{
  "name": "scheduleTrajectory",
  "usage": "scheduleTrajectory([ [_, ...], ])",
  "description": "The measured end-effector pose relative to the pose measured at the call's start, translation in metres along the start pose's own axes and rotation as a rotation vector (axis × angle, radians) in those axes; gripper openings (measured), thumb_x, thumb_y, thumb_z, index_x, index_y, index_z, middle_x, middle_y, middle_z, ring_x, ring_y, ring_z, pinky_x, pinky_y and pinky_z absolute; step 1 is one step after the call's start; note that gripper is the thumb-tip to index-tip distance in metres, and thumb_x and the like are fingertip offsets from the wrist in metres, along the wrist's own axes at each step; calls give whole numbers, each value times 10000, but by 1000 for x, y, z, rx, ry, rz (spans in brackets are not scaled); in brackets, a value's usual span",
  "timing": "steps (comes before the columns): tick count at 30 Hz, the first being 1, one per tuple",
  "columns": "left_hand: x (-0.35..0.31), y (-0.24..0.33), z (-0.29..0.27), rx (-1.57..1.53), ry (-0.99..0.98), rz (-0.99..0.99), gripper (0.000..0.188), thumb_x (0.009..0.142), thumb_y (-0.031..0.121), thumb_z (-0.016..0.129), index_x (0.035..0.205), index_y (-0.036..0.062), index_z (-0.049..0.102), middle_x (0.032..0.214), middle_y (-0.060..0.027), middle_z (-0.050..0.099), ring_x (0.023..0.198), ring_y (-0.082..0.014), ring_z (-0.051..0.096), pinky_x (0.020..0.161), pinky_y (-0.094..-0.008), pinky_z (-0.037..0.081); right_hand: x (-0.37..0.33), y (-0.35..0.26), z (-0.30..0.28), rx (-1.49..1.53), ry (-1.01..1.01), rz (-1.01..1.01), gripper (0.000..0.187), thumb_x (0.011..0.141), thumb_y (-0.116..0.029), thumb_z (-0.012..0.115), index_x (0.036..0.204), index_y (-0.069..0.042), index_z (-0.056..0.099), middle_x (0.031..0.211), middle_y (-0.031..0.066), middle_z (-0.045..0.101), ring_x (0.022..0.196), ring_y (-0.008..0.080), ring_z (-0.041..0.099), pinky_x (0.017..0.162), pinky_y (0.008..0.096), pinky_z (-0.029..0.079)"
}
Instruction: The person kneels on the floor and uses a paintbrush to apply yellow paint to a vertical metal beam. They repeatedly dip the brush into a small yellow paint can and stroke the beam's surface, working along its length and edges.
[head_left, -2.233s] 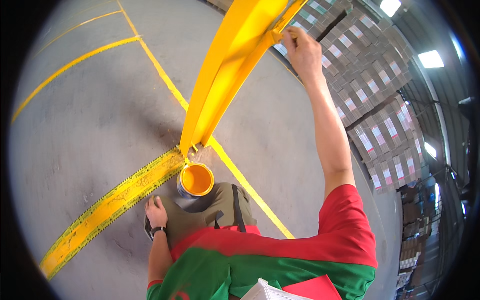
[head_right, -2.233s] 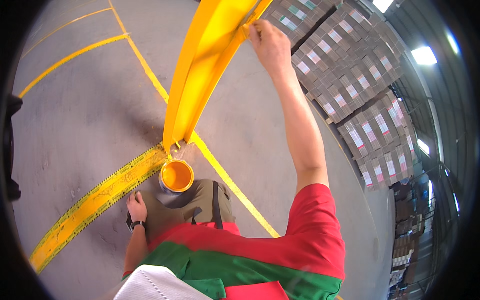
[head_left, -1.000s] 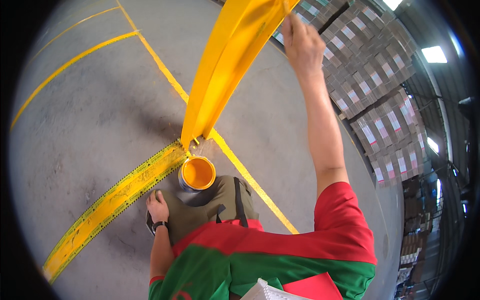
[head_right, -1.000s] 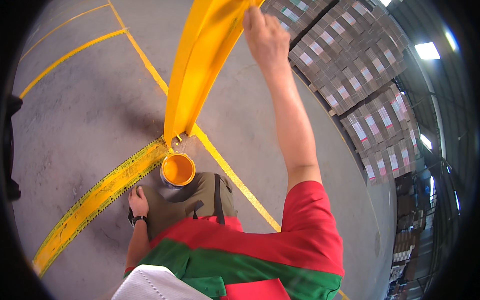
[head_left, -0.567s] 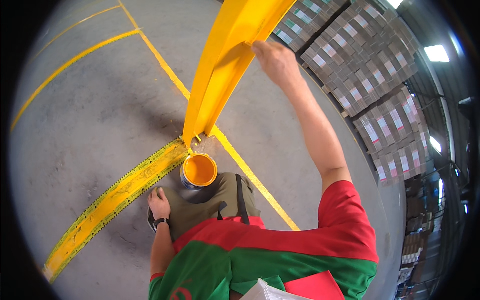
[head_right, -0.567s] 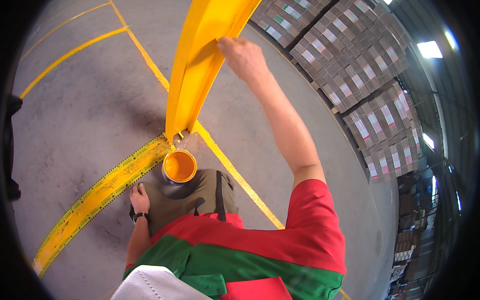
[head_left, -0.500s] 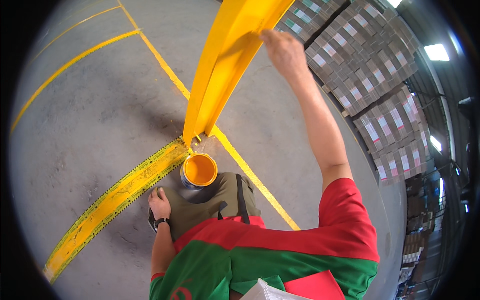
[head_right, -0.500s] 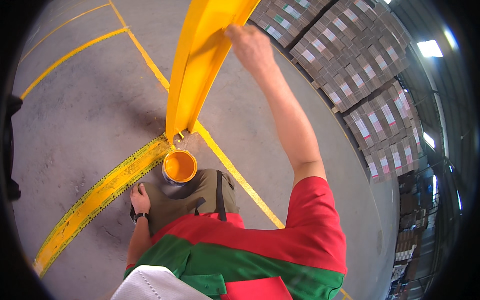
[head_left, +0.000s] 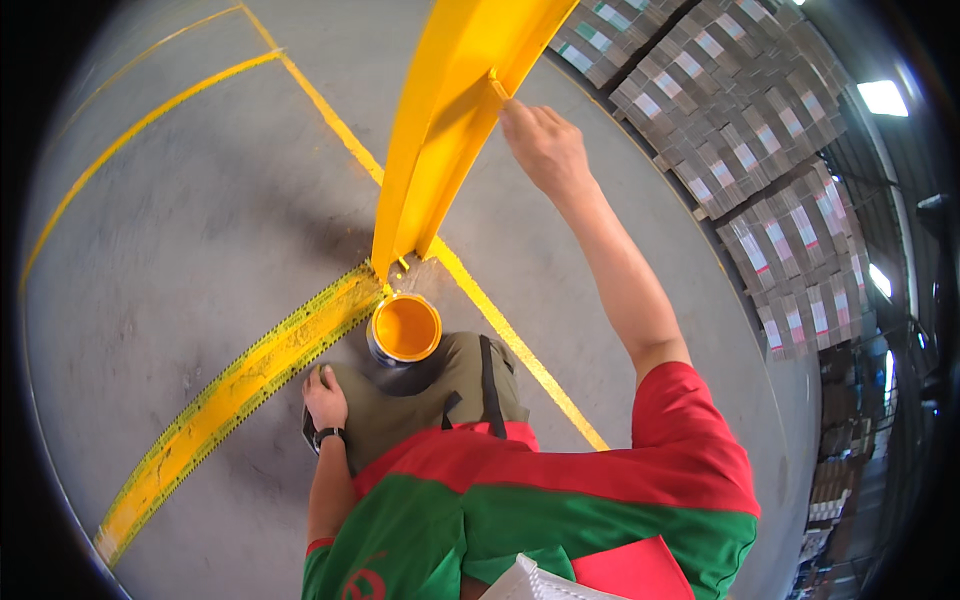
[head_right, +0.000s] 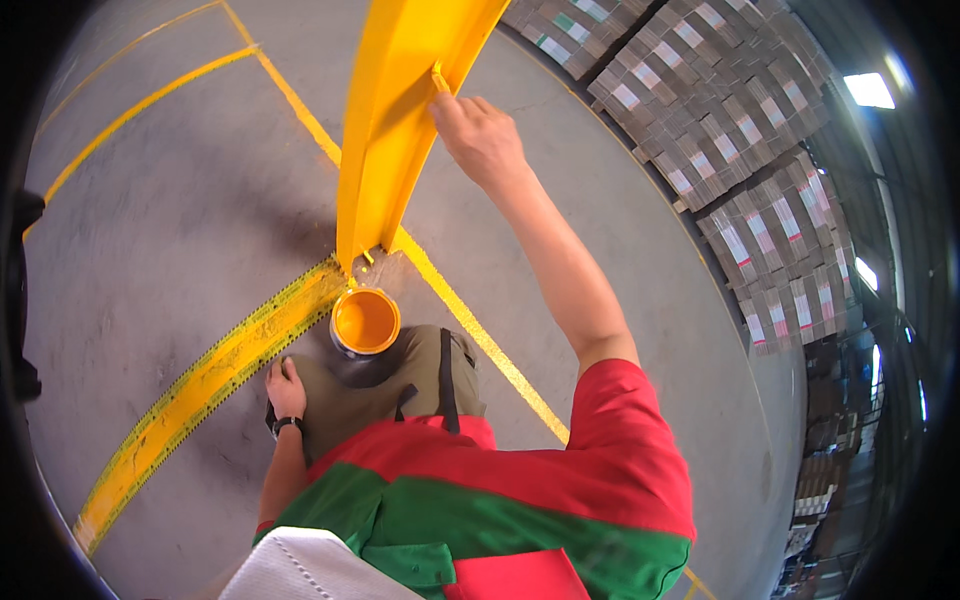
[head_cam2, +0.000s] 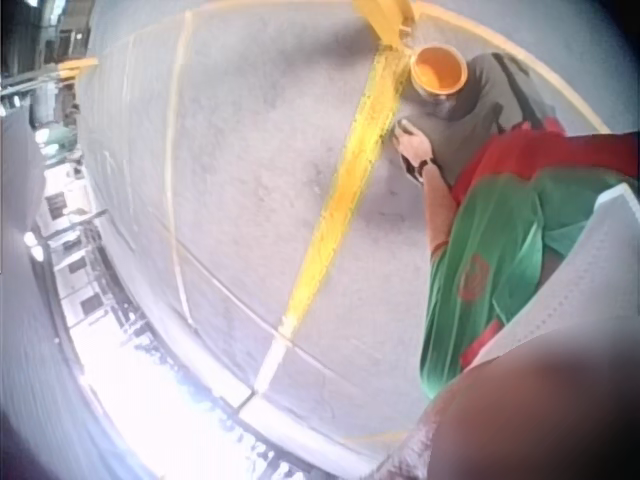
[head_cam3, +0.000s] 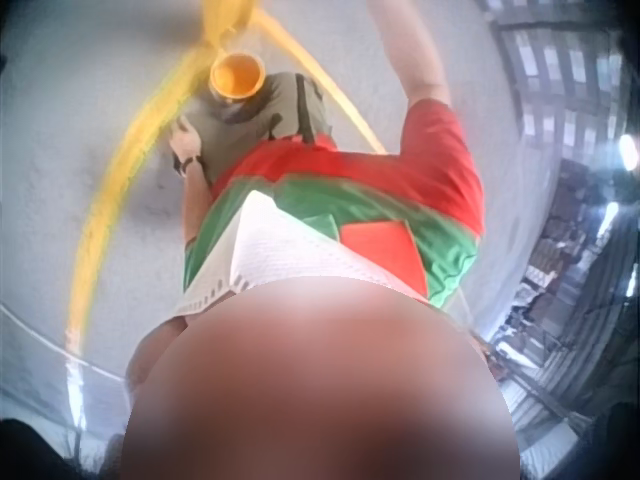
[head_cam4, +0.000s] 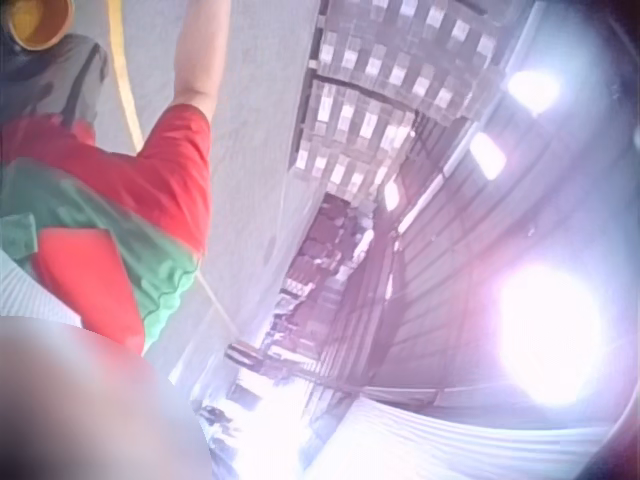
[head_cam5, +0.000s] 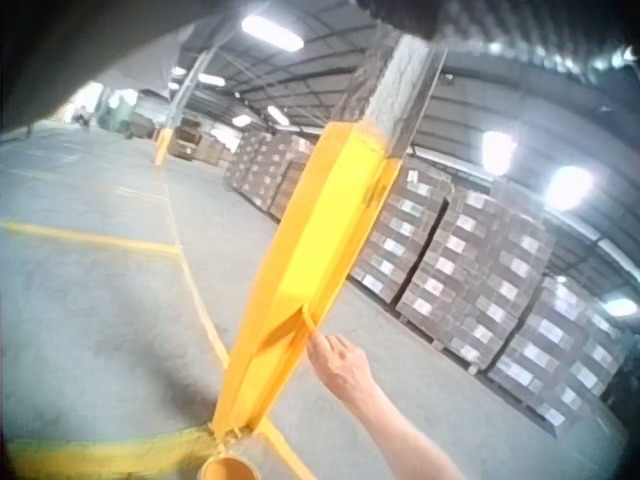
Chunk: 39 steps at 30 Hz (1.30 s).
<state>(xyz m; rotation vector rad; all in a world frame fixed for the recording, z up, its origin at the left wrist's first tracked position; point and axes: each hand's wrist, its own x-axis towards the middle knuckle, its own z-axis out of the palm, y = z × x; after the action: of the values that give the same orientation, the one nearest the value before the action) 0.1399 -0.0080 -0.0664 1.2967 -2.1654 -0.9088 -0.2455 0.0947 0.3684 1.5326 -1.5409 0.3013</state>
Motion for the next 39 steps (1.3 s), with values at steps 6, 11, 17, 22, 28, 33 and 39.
scheduleTrajectory([
  [6, 2, -6, 6, -49, -13, 62, 390, 1052, 310, 552, 1247, -14, 647, 1175, -313, 663, 1117, -487, 597, 982, -546, 486, -67, -102, -24, 536, -332, 528, 149, 952, -151, 708, 1018, -19, 720, 786, 167, 726, 664, 321, 713, 599, 394, 567],
  [11, 1, -5, 9, 18, 28, -19, 439, 1034, 362, 570, 1223, -19, 678, 1194, -296, 669, 1155, -464, 602, 1027, -518, 480, -153, -189, 48, 740, -703, 634, 207, 948, -208, 710, 1049, -31, 747, 845, 219, 732, 735, 384, 724, 676, 442, 575],
  [17, 0, -2, 4, 34, 1, -48, 447, 1031, 367, 571, 1240, -15, 674, 1226, -294, 662, 1191, -457, 593, 1052, -513, 469, -248, -256, 148, 592, -962, 589, 265, 946, -298, 671, 1002, -56, 763, 925, 228, 738, 865, 432, 712, 800, 525, 576],
  [22, -1, -3, 5, 29, 16, -59, 452, 1032, 371, 567, 1253, -9, 670, 1231, -283, 663, 1200, -453, 587, 1058, -510, 465, -257, -268, 150, 613, -976, 710, 268, 954, -299, 663, 1016, -62, 769, 947, 225, 741, 903, 417, 718, 831, 513, 577],
  [28, 1, 1, 2, 33, -41, -76, 455, 1038, 371, 559, 1269, -7, 661, 1241, -272, 660, 1216, -437, 579, 1064, -499, 463, -246, -213, 95, 682, -677, 957, 200, 957, -213, 678, 1007, -30, 742, 864, 238, 719, 782, 417, 717, 724, 464, 585],
  [33, 1, 3, 1, 57, -58, -79, 459, 1046, 372, 544, 1269, -14, 657, 1236, -267, 661, 1202, -434, 582, 1054, -502, 469, -283, -191, 74, 986, -438, 1749, 312, 1021, -252, 648, 910, 37, 692, 706, 118, 699, 523, 202, 610, 496, 337, 496],
  [39, 0, 2, 3, 47, -65, -76, 469, 1051, 378, 529, 1270, -17, 656, 1236, -278, 658, 1201, -442, 579, 1049, -503, 470, -331, -204, 77, 1123, -126, 2245, 356, 1056, -336, 613, 890, -22, 612, 696, 86, 633, 504, 140, 523, 438, 284, 423],
])
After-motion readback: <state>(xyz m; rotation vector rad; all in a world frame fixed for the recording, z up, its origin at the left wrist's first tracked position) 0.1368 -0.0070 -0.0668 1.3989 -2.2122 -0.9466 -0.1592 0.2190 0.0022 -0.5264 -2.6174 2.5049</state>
